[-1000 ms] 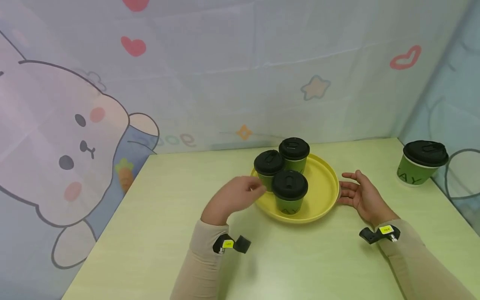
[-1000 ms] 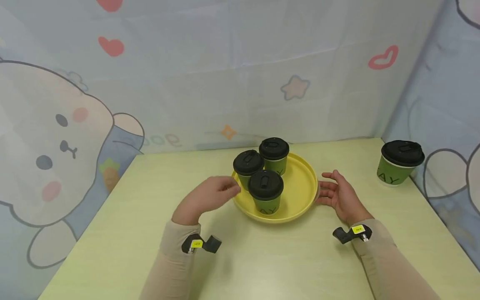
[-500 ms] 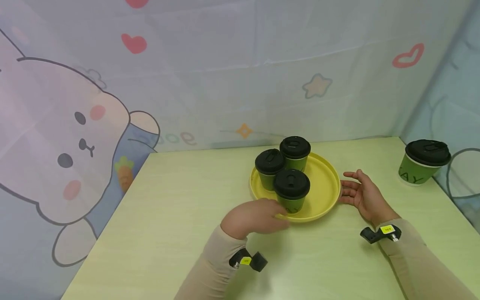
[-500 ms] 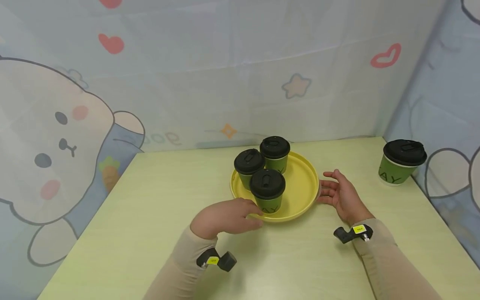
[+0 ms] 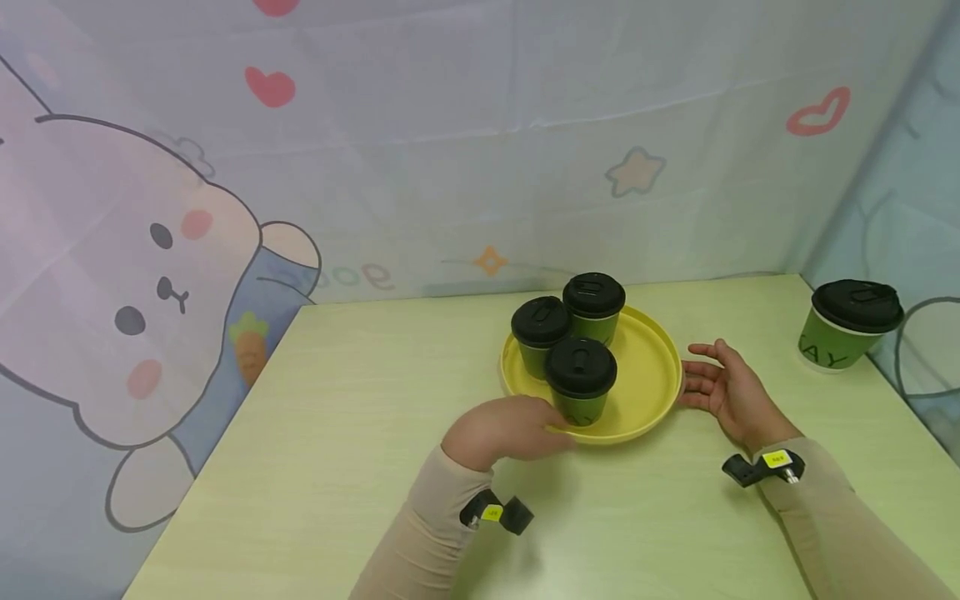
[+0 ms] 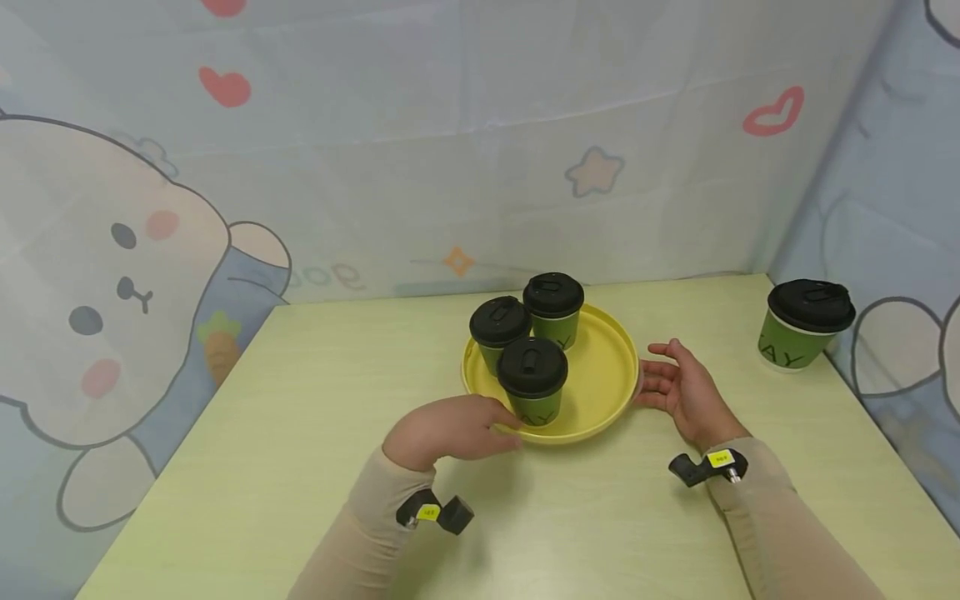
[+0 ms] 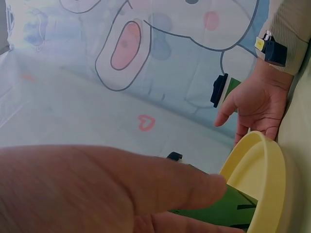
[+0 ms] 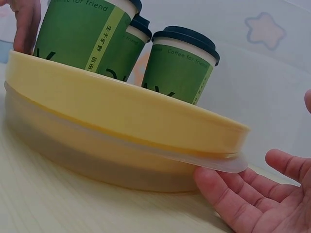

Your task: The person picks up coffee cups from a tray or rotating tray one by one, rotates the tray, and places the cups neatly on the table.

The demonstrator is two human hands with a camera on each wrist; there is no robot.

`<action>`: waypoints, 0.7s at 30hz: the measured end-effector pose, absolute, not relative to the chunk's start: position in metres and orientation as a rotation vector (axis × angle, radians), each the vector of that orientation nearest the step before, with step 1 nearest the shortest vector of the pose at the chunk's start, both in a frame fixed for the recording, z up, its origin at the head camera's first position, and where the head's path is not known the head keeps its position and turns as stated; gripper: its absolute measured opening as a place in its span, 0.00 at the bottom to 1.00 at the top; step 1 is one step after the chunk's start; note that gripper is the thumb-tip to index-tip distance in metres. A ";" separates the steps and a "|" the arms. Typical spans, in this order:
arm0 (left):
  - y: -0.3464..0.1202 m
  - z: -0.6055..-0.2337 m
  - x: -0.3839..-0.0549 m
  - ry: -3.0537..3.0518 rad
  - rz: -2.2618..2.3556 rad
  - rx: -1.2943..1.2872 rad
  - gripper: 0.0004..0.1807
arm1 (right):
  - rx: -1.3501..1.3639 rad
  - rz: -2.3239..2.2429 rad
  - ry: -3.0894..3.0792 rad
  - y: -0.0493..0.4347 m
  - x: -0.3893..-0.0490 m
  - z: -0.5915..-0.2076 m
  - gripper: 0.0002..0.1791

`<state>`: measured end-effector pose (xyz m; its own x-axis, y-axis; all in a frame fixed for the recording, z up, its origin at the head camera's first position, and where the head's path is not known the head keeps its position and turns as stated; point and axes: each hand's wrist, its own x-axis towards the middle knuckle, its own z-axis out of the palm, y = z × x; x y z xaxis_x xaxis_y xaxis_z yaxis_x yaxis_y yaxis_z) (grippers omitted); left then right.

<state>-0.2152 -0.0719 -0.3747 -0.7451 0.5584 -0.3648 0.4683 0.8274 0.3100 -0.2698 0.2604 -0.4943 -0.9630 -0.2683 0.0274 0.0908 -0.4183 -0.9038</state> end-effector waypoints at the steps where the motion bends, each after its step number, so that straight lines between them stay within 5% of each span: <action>1: -0.073 -0.375 -0.216 2.568 0.277 0.757 0.16 | -0.248 -2.466 1.557 0.260 -0.270 -0.495 0.27; 21: -0.099 -0.379 -0.229 2.652 0.429 0.600 0.18 | -0.220 -2.456 1.577 0.260 -0.270 -0.495 0.29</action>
